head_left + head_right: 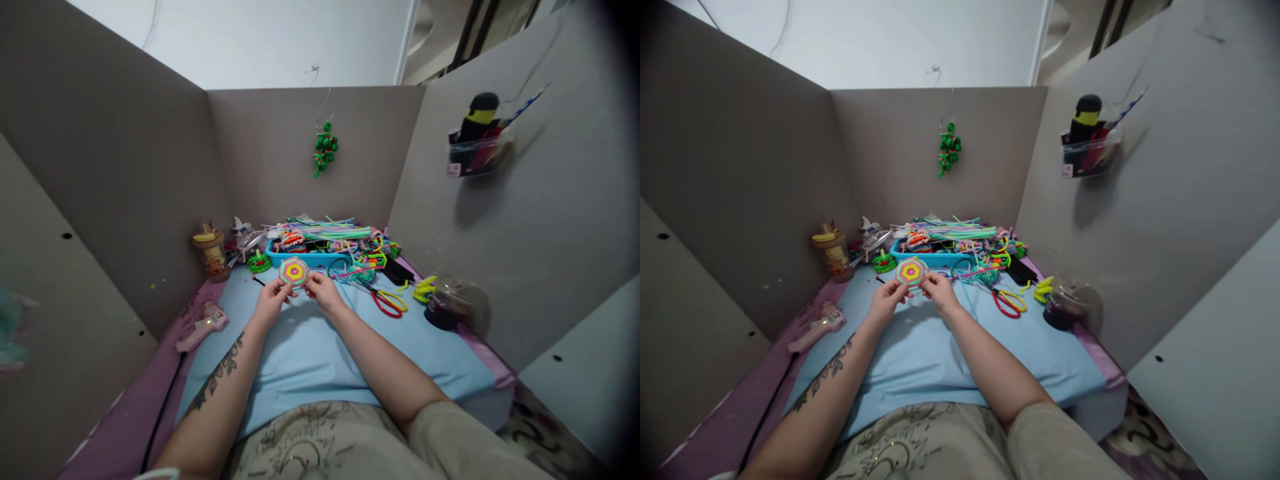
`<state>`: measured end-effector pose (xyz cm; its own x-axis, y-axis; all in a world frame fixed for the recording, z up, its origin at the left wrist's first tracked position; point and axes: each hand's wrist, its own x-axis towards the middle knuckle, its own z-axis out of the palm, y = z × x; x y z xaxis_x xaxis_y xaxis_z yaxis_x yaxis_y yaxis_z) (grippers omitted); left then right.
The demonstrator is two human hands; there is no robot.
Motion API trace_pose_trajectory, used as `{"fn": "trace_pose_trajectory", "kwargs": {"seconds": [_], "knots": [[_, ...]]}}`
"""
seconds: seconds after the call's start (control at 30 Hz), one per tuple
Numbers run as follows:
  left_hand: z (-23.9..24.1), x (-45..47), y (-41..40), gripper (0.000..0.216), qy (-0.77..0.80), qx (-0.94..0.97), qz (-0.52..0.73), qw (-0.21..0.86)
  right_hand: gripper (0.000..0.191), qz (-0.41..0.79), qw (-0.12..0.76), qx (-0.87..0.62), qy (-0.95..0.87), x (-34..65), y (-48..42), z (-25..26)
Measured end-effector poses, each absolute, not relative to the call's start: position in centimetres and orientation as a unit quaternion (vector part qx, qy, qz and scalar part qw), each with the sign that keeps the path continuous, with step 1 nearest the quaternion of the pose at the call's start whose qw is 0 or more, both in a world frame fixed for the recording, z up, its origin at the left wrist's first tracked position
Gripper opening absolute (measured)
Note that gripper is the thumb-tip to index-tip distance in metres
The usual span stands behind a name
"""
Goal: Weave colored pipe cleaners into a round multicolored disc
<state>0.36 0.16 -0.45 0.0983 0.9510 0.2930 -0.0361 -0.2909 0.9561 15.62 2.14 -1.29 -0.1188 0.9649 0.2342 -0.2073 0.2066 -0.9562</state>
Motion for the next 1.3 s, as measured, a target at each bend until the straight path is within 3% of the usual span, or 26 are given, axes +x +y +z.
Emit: {"fn": "trace_pose_trajectory", "kwargs": {"seconds": [0.27, 0.73, 1.03, 1.3], "knots": [[-0.5, 0.2, 0.7, 0.043, 0.433, 0.472, 0.606, 0.471, 0.024, 0.469, 0.606, -0.368, -0.527, 15.6, 2.2, -1.1], [-0.4, -0.1, 0.7, 0.048, 0.446, 0.465, 0.643, 0.414, 0.018, 0.412, 0.548, -0.360, -0.633, 16.0, 2.5, -1.7], [-0.5, -0.2, 0.6, 0.039, 0.503, 0.466, 0.626, 0.372, 0.024, 0.447, 0.548, -0.378, -0.598, 15.8, 2.7, -2.0], [-0.7, 0.2, 0.6, 0.052, 0.491, 0.477, 0.603, 0.409, 0.029, 0.507, 0.583, -0.368, -0.517, 15.6, 3.1, -2.3]]}}
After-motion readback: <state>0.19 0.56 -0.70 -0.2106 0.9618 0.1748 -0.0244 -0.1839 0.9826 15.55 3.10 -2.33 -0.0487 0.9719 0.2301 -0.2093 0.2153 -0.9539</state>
